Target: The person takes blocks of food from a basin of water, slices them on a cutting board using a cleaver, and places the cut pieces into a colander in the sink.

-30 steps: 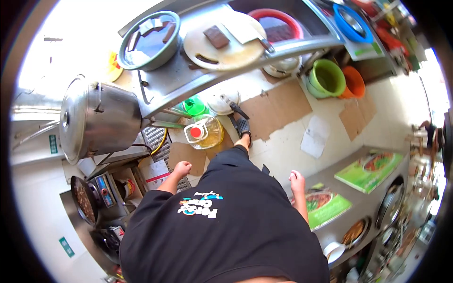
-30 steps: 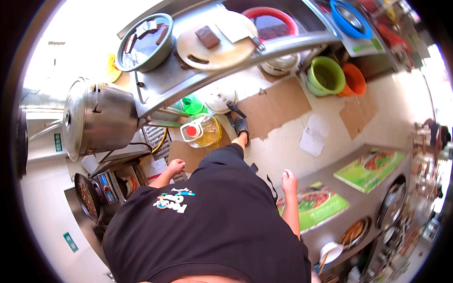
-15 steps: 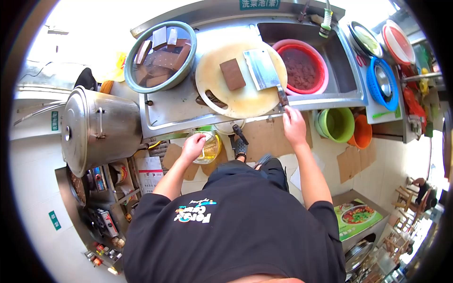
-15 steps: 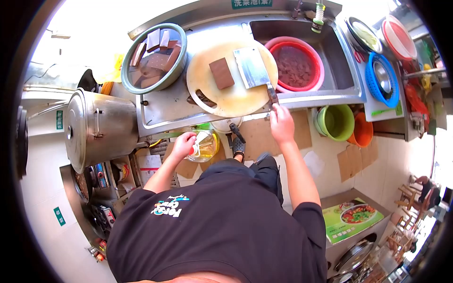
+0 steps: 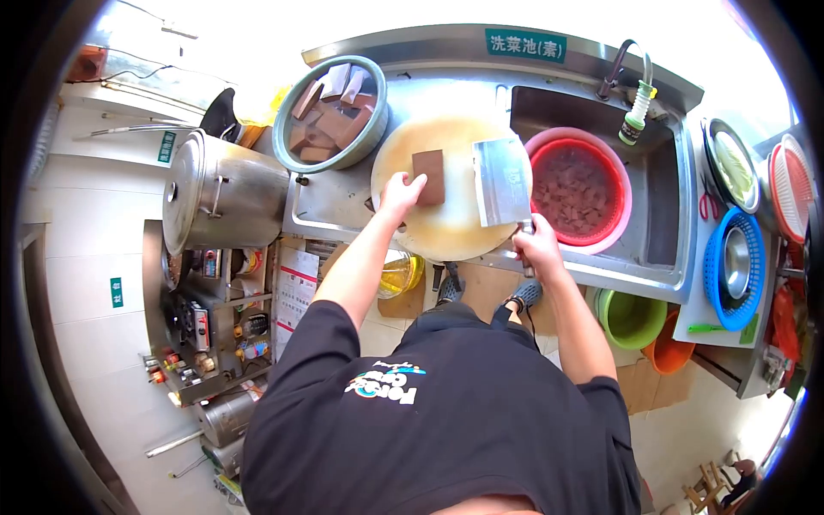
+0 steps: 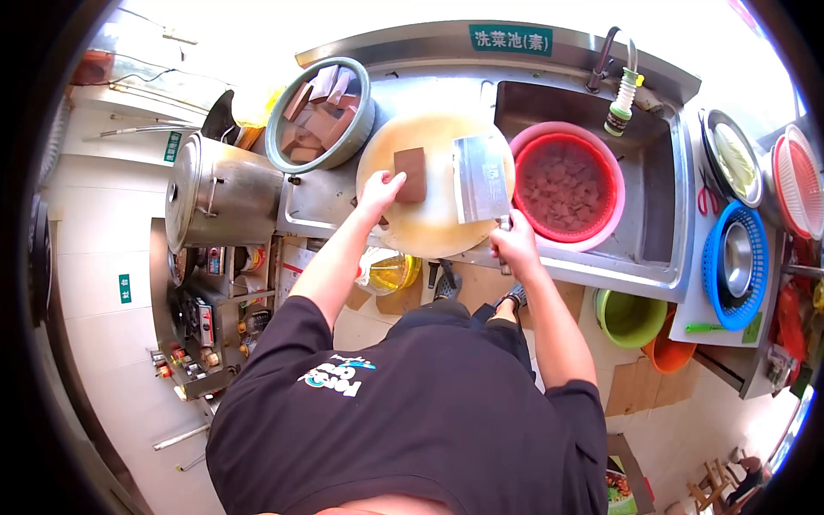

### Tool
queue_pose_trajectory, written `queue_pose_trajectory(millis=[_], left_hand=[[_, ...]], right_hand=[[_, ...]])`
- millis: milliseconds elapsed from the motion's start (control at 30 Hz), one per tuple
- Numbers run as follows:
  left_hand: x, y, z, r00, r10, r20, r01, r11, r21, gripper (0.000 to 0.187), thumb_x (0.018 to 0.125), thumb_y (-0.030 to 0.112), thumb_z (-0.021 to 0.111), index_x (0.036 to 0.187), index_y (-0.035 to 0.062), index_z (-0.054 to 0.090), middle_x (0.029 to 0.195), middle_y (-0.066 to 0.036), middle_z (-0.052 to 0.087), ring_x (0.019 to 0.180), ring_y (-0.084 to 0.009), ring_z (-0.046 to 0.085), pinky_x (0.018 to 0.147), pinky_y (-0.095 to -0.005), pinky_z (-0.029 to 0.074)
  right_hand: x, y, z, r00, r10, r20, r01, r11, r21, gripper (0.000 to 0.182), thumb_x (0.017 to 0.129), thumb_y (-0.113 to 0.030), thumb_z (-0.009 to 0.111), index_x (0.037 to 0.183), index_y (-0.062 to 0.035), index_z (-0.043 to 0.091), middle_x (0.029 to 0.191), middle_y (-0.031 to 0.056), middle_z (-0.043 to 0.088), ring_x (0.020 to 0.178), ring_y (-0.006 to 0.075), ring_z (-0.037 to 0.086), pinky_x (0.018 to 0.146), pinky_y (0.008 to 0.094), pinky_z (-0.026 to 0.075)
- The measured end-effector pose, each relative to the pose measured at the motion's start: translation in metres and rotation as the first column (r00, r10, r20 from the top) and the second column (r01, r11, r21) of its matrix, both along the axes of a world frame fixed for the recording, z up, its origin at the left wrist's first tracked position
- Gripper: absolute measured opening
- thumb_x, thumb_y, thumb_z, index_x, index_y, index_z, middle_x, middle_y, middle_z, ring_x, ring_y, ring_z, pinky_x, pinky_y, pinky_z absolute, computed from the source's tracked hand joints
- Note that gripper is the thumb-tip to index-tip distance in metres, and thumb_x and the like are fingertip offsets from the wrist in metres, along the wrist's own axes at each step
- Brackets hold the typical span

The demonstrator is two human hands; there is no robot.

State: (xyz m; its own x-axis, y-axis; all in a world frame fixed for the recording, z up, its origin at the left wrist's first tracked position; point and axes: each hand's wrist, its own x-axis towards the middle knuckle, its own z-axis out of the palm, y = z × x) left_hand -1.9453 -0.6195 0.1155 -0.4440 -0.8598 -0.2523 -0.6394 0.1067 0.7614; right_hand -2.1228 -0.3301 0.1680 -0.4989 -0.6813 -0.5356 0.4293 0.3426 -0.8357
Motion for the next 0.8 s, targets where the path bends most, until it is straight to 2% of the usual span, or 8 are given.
queue_pose_trajectory(millis=[67,133,233,467,500,567,733,800], left_hand=[[-0.025,0.000,-0.003,0.967,0.123,0.225,-0.089,0.984,-0.152,0.078,0.080,0.052,0.076,0.127,-0.0077,0.060,0.118,-0.023,0.069,0.111,-0.0327,0.067,0.096,-0.0391,0.052],[-0.042,0.001,0.014,0.976,0.109,0.189,-0.106,0.994,-0.024,0.080,0.078,0.056,0.075,0.125,-0.0076,0.061,0.119,-0.025,0.068,0.114,-0.0359,0.066,0.098,-0.0427,0.051],[-0.068,0.022,0.043,0.874,0.173,0.455,-0.124,0.983,-0.134,0.069,0.077,0.047,0.079,0.118,-0.0057,0.062,0.119,-0.025,0.067,0.115,-0.0354,0.064,0.100,-0.0436,0.051],[-0.096,0.069,0.042,0.863,0.189,0.468,0.165,0.771,-0.615,0.060,0.078,0.036,0.079,0.120,0.0000,0.055,0.123,-0.022,0.062,0.117,-0.0374,0.059,0.100,-0.0439,0.049],[-0.098,0.065,0.040,0.865,0.186,0.466,0.163,0.774,-0.612,0.060,0.078,0.036,0.079,0.120,0.0000,0.055,0.123,-0.022,0.062,0.117,-0.0374,0.059,0.100,-0.0439,0.049],[-0.101,0.054,0.041,0.875,0.077,0.479,0.017,0.982,-0.189,0.056,0.078,0.032,0.074,0.117,-0.0026,0.058,0.118,-0.025,0.066,0.111,-0.0386,0.064,0.096,-0.0454,0.051],[-0.092,0.040,0.032,0.919,0.038,0.393,0.034,0.984,-0.175,0.042,0.074,0.027,0.068,0.102,-0.0040,0.068,0.102,-0.026,0.071,0.100,-0.0385,0.069,0.089,-0.0453,0.054],[-0.090,0.037,0.014,0.997,-0.077,0.022,0.075,0.994,0.082,0.038,0.072,0.027,0.070,0.095,-0.0034,0.071,0.092,-0.024,0.073,0.092,-0.0376,0.071,0.084,-0.0428,0.055]], right_hand=[[-0.006,0.032,-0.014,0.973,-0.067,-0.221,0.020,0.978,-0.207,0.028,0.083,-0.003,0.065,0.109,-0.0010,0.055,0.080,0.0017,0.056,0.060,0.0078,0.053,0.052,0.0253,0.048],[-0.012,0.049,0.017,0.963,-0.184,-0.198,0.116,0.943,-0.311,0.029,0.090,-0.006,0.066,0.116,-0.0003,0.056,0.080,0.0009,0.056,0.060,0.0060,0.052,0.054,0.0235,0.048],[-0.039,0.061,0.034,1.000,-0.004,0.030,0.010,0.978,-0.207,0.027,0.097,-0.012,0.060,0.122,0.0000,0.057,0.073,-0.0018,0.055,0.055,0.0055,0.051,0.049,0.0236,0.045],[-0.038,0.046,0.018,0.989,-0.025,-0.145,0.012,0.996,-0.093,0.029,0.100,-0.017,0.057,0.123,-0.0002,0.060,0.068,-0.0020,0.055,0.050,0.0063,0.051,0.046,0.0250,0.045],[-0.035,0.041,0.015,0.992,-0.021,-0.125,0.010,0.996,-0.091,0.031,0.100,-0.018,0.058,0.127,-0.0018,0.060,0.067,-0.0022,0.055,0.049,0.0054,0.051,0.045,0.0241,0.045],[-0.033,0.031,0.008,0.971,0.041,-0.234,-0.056,0.997,-0.059,0.034,0.098,-0.019,0.058,0.128,-0.0023,0.060,0.074,0.0057,0.064,0.061,0.0143,0.060,0.059,0.0325,0.051],[-0.017,0.000,-0.006,0.892,0.167,-0.420,-0.136,0.985,0.105,0.036,0.096,-0.022,0.056,0.127,-0.0043,0.061,0.092,0.0205,0.071,0.086,0.0336,0.070,0.079,0.0439,0.052],[-0.007,-0.011,0.002,0.775,0.197,-0.600,-0.136,0.980,0.146,0.036,0.096,-0.025,0.055,0.127,-0.0073,0.062,0.102,0.0249,0.069,0.095,0.0407,0.067,0.082,0.0480,0.051]])
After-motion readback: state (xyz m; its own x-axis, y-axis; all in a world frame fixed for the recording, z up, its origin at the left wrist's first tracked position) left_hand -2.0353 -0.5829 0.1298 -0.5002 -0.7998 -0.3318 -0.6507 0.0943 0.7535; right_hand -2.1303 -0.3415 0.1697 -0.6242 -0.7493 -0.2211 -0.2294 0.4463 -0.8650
